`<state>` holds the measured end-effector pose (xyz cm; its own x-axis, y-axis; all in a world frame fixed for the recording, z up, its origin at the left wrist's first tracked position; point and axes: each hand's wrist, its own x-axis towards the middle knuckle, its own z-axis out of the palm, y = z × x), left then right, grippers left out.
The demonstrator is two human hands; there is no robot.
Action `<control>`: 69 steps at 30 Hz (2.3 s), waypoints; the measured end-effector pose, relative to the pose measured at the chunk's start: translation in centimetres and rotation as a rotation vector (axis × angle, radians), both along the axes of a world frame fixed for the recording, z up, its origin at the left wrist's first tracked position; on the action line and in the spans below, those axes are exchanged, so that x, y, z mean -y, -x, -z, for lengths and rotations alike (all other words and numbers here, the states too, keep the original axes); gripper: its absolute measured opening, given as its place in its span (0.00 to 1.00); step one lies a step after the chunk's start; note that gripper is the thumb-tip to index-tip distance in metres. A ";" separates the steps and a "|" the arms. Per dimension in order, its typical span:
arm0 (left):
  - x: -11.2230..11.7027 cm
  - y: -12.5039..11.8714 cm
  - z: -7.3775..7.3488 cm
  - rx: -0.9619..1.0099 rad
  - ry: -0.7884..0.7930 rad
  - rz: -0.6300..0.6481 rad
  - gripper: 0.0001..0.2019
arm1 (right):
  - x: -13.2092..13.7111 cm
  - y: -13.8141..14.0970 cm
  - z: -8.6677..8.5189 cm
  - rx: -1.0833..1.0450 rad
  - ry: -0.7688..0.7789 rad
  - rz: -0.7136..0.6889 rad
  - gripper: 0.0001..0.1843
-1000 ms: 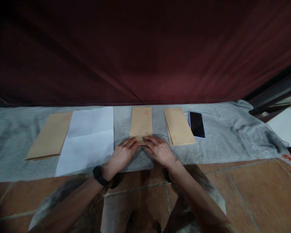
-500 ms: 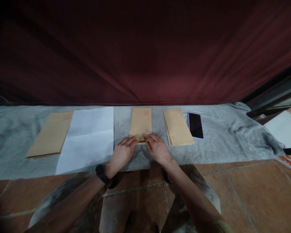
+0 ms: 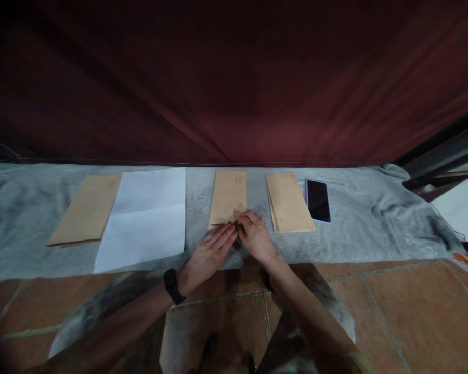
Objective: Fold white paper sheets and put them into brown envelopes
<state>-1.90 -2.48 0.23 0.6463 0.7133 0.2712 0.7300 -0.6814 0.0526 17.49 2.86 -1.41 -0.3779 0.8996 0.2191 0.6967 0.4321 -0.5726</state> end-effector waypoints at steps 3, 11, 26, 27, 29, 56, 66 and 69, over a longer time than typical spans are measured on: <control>0.7 -0.7 0.2 0.006 0.007 -0.057 0.20 | -0.1 -0.1 0.2 -0.030 0.001 0.003 0.07; 0.8 -0.6 1.0 0.007 0.051 -0.116 0.25 | -0.1 0.0 0.2 -0.063 0.003 0.017 0.07; 1.1 -1.1 3.6 -0.054 0.050 -0.185 0.25 | 5.0 3.0 -0.7 -0.026 0.011 -0.193 0.29; 1.2 -1.2 3.6 -0.065 0.046 -0.185 0.25 | 5.1 3.0 -0.7 -0.014 0.020 -0.192 0.30; 1.4 -1.2 3.4 -0.077 0.040 -0.190 0.26 | 5.1 3.0 -0.5 0.008 0.032 -0.193 0.31; 2.1 0.5 0.5 -0.036 0.087 -0.341 0.32 | 6.7 0.0 1.0 0.242 -0.191 0.033 0.35; 2.5 -0.4 -0.1 -0.082 0.056 -0.372 0.28 | 6.4 0.7 -0.2 0.219 -0.173 0.082 0.31; 2.7 -0.5 0.8 -0.113 0.059 -0.358 0.29 | 6.2 2.6 -0.9 0.177 -0.160 -0.023 0.31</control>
